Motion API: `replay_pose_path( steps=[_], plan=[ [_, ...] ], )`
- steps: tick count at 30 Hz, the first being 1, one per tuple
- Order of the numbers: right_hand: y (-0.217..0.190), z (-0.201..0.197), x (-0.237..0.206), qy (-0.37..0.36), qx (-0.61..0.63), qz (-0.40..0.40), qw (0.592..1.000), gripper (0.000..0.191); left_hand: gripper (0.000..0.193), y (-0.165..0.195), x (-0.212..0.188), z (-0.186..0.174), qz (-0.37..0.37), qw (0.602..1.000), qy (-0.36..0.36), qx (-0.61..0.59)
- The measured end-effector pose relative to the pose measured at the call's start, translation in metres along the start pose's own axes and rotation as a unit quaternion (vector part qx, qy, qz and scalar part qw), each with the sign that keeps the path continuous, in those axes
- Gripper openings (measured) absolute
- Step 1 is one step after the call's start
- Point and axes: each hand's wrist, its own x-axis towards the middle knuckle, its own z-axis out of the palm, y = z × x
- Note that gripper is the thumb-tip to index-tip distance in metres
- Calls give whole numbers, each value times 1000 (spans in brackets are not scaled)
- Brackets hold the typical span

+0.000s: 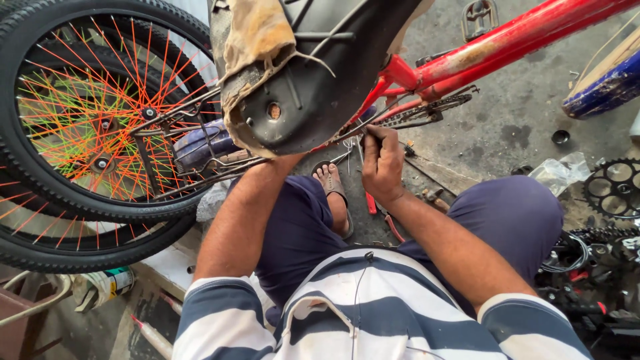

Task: The person sits on the floor beside a red bicycle and repairs its rear drivetrain. They use a wrench to loosen the rear axle, reposition and tension the chain over the sprockets, then use a tool to tighten fasteners on the rear rack and fender area.

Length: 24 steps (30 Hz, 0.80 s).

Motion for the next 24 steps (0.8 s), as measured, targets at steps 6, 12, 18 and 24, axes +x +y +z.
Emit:
replay_pose_path(
  steps=[6, 12, 18, 24],
  plan=[
    [4, 9, -1, -23, -6, -3, 1000, 7, 53, 5, 7, -5, 0, 1000, 3, -1],
    [0, -4, 23, -57, 30, 44, 997, 8, 51, 5, 12, 1, 0, 1000, 13, -7],
    [-2, -26, 62, -74, 366, 291, 881, 6, 49, 8, 14, 4, -2, 1000, 17, -14],
    [-11, -16, 56, -3, 417, 283, 864, 15, 47, 8, 19, 9, -3, 1000, 21, -16]
  ],
)
